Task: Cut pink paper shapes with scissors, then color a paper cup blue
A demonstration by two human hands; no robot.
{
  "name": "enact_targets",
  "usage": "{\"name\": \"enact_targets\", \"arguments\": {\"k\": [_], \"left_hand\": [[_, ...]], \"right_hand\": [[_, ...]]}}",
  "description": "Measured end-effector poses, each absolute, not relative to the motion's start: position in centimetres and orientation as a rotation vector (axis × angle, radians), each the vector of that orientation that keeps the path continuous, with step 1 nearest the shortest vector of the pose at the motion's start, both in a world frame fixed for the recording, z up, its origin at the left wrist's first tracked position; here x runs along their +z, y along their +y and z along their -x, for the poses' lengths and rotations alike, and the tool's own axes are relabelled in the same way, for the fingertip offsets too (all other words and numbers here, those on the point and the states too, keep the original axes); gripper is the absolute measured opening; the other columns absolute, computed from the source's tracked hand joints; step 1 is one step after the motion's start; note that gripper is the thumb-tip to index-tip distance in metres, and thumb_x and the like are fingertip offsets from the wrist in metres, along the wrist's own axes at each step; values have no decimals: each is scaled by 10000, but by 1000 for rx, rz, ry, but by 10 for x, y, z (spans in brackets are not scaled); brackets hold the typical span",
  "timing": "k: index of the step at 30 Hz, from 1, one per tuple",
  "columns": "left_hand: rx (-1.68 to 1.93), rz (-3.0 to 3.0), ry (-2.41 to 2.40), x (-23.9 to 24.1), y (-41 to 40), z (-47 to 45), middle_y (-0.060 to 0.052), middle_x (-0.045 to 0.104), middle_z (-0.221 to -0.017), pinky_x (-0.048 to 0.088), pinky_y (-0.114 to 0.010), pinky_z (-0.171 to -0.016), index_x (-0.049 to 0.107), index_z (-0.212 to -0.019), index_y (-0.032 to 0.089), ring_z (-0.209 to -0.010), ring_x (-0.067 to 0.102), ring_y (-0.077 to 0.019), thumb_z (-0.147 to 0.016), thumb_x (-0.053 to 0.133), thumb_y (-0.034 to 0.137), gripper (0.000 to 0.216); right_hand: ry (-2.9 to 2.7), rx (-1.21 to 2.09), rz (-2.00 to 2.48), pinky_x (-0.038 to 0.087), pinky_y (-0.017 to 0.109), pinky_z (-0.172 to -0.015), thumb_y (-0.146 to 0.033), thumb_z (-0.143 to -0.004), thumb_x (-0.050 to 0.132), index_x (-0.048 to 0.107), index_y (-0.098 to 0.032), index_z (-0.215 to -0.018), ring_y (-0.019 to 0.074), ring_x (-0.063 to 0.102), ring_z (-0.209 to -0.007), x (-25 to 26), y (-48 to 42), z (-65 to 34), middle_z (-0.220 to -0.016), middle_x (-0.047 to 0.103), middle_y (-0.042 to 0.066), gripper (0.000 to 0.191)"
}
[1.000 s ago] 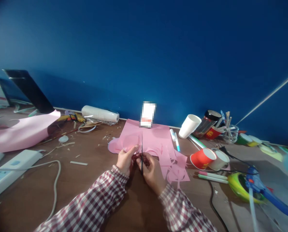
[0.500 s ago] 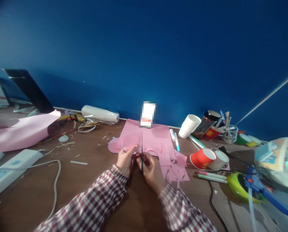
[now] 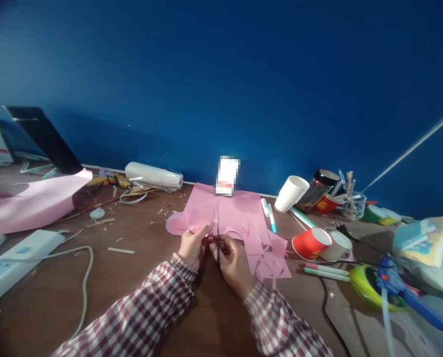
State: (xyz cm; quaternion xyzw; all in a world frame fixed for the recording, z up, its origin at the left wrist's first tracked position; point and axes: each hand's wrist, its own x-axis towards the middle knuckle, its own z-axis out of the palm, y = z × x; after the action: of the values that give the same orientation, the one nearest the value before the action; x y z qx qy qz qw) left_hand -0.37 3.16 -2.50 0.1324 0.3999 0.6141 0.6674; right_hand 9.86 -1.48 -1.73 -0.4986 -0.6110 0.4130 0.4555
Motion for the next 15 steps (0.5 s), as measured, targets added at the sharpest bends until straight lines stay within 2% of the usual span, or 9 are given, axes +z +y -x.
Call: {"name": "enact_targets", "arguments": {"k": [10,15], "left_hand": [[1379,-277,912,-24,33,4,7,596,-547,478,-206,-421,562,-696,109,-429,566,-103,-488,817,225,349],[1379,-267,896,-23,33,4,7,600,-550,471,-206,-408,563,-716,109,-419,564,-104,-487,817,218,358]], "right_hand": [[-1498,1046,1209,477,245,-593,-286,-823,603,604,-157,-1059,153,578,-655,-17,-16,-100,-891,662,75,269],[-1484,1046,1219,483,255,-608,-297,-816,609,610,-149,-1044,151,572,-626,-16,-15,-98,-829,658,65,272]]}}
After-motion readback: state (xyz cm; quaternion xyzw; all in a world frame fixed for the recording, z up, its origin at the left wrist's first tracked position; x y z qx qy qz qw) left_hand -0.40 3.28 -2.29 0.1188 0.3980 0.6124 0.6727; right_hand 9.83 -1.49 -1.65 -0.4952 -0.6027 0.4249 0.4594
